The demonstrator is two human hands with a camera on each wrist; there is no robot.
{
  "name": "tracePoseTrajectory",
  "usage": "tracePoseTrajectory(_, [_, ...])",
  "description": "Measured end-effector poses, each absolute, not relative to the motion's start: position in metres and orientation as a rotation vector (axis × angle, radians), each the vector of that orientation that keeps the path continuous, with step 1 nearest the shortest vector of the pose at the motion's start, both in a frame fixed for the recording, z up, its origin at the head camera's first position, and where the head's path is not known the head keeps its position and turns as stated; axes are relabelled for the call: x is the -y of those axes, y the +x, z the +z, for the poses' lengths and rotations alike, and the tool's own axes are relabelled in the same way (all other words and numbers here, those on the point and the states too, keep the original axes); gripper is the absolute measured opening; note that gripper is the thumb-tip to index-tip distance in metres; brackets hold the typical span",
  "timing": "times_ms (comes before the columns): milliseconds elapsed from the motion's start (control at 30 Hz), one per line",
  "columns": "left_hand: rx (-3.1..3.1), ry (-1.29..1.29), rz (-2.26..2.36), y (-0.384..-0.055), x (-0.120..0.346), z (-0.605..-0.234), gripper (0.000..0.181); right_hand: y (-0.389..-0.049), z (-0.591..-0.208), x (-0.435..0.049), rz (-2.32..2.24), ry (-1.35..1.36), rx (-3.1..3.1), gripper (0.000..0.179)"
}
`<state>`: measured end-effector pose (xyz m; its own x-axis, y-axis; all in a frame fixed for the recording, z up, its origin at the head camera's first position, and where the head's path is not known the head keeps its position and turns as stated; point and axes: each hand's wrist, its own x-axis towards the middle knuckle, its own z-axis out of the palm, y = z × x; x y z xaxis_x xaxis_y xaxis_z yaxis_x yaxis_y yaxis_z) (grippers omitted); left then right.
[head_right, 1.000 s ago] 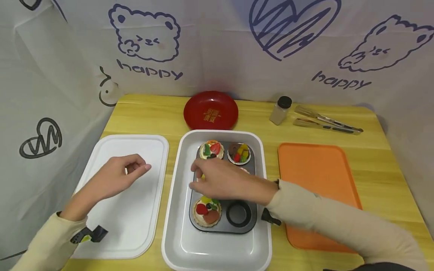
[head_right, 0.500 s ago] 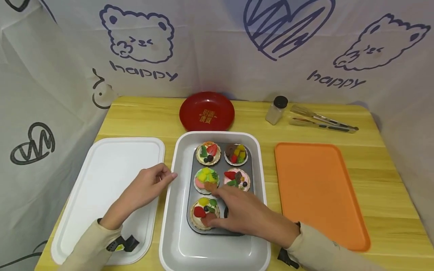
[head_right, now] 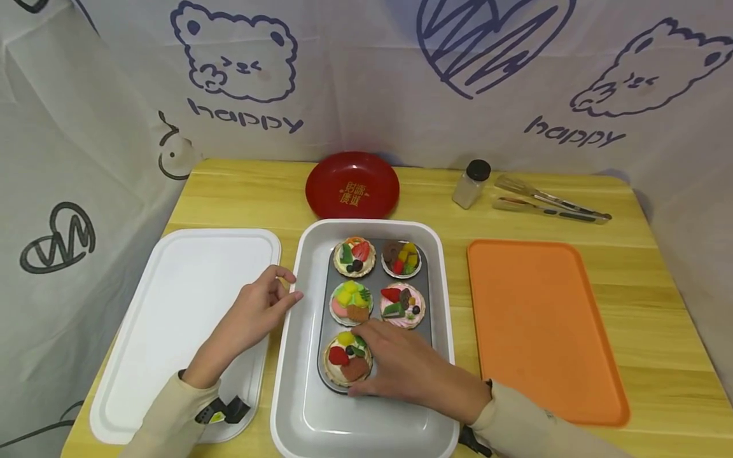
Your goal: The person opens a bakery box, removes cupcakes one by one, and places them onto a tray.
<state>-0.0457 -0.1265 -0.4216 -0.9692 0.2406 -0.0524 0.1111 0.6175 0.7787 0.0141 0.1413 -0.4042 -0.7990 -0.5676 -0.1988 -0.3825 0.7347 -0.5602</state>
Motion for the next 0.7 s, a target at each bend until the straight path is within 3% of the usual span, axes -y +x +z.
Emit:
tracePoseTrajectory(467, [-2.696,0.335,1.257,-0.048,0.123,-0.417,0.03,0.013,-0.406,-0.142,-0.801,-0.684,-2.45,0.087])
tracePoseTrajectory(700, [-2.669,0.299,1.247,-0.048,0.122,-0.419,0.031,0.007,-0.398,-0.14,-0.828,-0.626,-2.386,0.073])
